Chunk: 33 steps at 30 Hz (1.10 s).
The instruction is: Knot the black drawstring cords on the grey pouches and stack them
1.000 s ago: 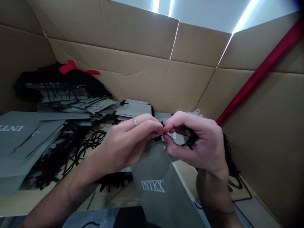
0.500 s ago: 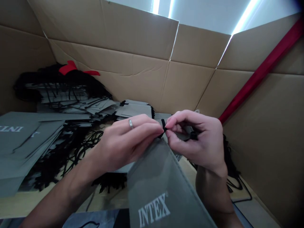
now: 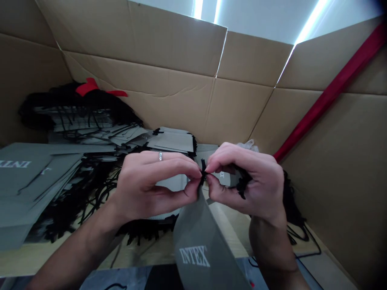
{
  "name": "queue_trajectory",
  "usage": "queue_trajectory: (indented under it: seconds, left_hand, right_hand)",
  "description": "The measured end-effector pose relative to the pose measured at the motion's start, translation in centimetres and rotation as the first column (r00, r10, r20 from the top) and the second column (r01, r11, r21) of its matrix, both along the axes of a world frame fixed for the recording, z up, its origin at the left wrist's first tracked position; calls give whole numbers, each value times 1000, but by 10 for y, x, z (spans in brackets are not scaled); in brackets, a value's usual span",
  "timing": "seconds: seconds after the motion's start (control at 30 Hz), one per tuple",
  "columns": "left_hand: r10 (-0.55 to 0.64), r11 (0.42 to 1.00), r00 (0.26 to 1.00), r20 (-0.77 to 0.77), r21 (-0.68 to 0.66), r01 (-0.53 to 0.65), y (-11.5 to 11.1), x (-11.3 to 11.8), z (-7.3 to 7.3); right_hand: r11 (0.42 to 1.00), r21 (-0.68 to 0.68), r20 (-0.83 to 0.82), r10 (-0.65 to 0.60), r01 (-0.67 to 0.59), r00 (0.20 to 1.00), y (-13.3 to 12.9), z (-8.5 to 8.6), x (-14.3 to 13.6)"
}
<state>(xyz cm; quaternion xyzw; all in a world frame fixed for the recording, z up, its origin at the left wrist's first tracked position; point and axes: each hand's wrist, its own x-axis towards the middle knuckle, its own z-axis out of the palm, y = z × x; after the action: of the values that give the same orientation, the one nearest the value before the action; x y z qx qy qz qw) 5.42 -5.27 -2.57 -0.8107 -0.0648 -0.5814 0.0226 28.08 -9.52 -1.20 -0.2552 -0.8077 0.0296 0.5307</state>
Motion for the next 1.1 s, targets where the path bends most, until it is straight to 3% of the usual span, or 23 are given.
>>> queue_trajectory:
  seconds: [0.13,0.2,0.27,0.33,0.4,0.47,0.6,0.7,0.9,1.03,1.1]
  left_hand:
    - [-217,955,975,46,-199,222,7,1,1]
    - [-272,934,961,52,-228,277,9,1,1]
    - [-191,967,981,25,-168,192,7,0,1]
    - [-28,999,999,-36,-25,27,2,-2,1]
    - [100,988,990,-97,126,-87,-5,-4,1]
    - [142,975,982,-125,188,-117,-10,-4,1]
    - [86,996,995,-46,31,-85,-10,-1,-2]
    - [-35,988,999,24,-148,38,-4,2,-4]
    - [-356,868,926,127,-324,378,6,8,2]
    - [-405,680,890,210,-582,446,6,10,6]
    - [-378,625,896,235,-649,434,4,11,6]
  right_hand:
    - [985,-129,-89,101,-112,991,2,-1,-1]
    - [980,-163,-120,95,-114,988,2,-1,-2]
    - [985,-165,-116,36,-55,993,1,0,-3]
    - [989,-146,-82,-33,21,996,-2,0,-3]
    - [991,-111,-42,-76,71,996,-5,2,-2]
    - [994,-70,-12,-88,87,996,-6,2,-2]
    - [999,-28,-18,-27,26,999,-3,1,-1]
    - [998,-31,-56,45,-47,997,1,0,-2]
    - [996,-23,-130,79,-83,988,5,-2,-4]
    - [993,118,-121,20,-6,992,7,-3,-4]
    - [986,167,-73,2,10,997,8,-2,-3]
